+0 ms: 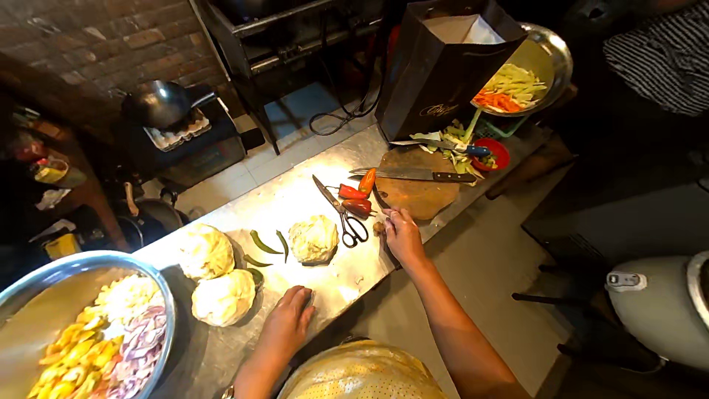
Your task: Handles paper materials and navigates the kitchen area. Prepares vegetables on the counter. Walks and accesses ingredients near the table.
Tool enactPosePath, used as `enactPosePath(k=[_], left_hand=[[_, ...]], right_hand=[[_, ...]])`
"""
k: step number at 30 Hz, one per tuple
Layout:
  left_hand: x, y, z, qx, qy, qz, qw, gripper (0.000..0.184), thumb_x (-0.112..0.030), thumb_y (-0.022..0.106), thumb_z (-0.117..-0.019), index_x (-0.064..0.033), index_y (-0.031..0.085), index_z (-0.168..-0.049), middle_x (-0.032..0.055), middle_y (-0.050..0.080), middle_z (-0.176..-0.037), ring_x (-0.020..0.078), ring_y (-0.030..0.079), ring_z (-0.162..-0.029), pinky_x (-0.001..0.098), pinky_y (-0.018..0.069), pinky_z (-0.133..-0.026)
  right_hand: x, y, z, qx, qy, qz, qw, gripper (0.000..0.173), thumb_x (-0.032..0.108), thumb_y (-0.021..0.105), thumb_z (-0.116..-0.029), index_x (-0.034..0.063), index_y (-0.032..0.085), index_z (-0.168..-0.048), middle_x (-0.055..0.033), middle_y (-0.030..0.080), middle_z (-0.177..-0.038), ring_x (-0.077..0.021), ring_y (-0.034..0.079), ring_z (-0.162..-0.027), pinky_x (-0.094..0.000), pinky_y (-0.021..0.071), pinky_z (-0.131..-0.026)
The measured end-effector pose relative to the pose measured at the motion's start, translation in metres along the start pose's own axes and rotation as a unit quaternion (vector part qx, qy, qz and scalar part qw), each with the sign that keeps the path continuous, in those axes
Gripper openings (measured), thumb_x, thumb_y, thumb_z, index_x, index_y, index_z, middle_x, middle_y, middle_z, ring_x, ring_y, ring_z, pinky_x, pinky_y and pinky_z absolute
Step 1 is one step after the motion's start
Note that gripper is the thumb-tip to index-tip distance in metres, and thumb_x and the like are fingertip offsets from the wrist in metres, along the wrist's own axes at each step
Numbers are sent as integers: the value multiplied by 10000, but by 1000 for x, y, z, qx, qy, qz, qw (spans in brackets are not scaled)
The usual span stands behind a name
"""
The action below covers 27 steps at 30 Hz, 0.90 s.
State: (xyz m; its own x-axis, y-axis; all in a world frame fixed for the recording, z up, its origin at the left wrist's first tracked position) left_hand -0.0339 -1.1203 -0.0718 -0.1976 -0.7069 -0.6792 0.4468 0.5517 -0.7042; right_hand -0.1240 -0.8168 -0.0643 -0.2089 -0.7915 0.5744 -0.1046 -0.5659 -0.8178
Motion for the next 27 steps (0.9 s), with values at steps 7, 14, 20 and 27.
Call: enactPosePath(k=[7, 14, 20, 27], left_hand=[[-2, 2, 1, -61, -1, 8, 998, 292, -152, 618, -985, -1, 687, -1225, 201, 653, -1297, 333, 698, -1094, 484, 578, -936], [-6, 11, 2, -51, -20, 0, 998, 294, -173, 602, -1002, -19, 685, -1238, 184, 647, -1312, 308, 697, -1096, 459, 577, -943], [-12, 12, 5, -26, -34, -3, 999, 312, -198, 582, -1024, -21, 670, -1265, 181, 640, -1327, 308, 679, -1144, 458, 553, -992], [-5, 13, 15, -48, -30, -1, 998, 306, -195, 581, -1020, -17, 675, -1251, 181, 652, -1302, 308, 686, -1123, 462, 559, -976]], right_hand=[[-12, -31, 3, -68, -46, 6, 997, 259, 67, 536, -1004, -12, 746, -1131, -202, 685, -1260, -332, 664, -1175, -479, 535, -1019], [-75, -93, -59, -100, 18, 120, 988, 486, -88, 563, -927, -8, 567, -1407, -250, 513, -1495, -464, 435, -1425, -683, 357, -1123], [-114, -98, -96, -24, 21, 199, 979, 694, -50, 679, -892, 74, 449, -1536, -284, 458, -1535, -555, 314, -1467, -850, 149, -1103], [-121, -104, -83, 20, 6, 250, 968, 443, 43, 768, -860, -11, 640, -1280, -323, 577, -1334, -551, 539, -1243, -785, 345, -1019]])
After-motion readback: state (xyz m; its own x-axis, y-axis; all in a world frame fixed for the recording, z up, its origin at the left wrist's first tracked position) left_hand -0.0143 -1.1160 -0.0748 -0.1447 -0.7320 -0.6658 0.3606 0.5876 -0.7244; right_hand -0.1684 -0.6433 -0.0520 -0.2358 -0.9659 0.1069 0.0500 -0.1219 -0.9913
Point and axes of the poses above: each hand's wrist, its own z-axis away from the middle knuckle, its own y-axis out of the palm, x = y × z, the point moved 9 cm from there along -z, towards the middle knuckle
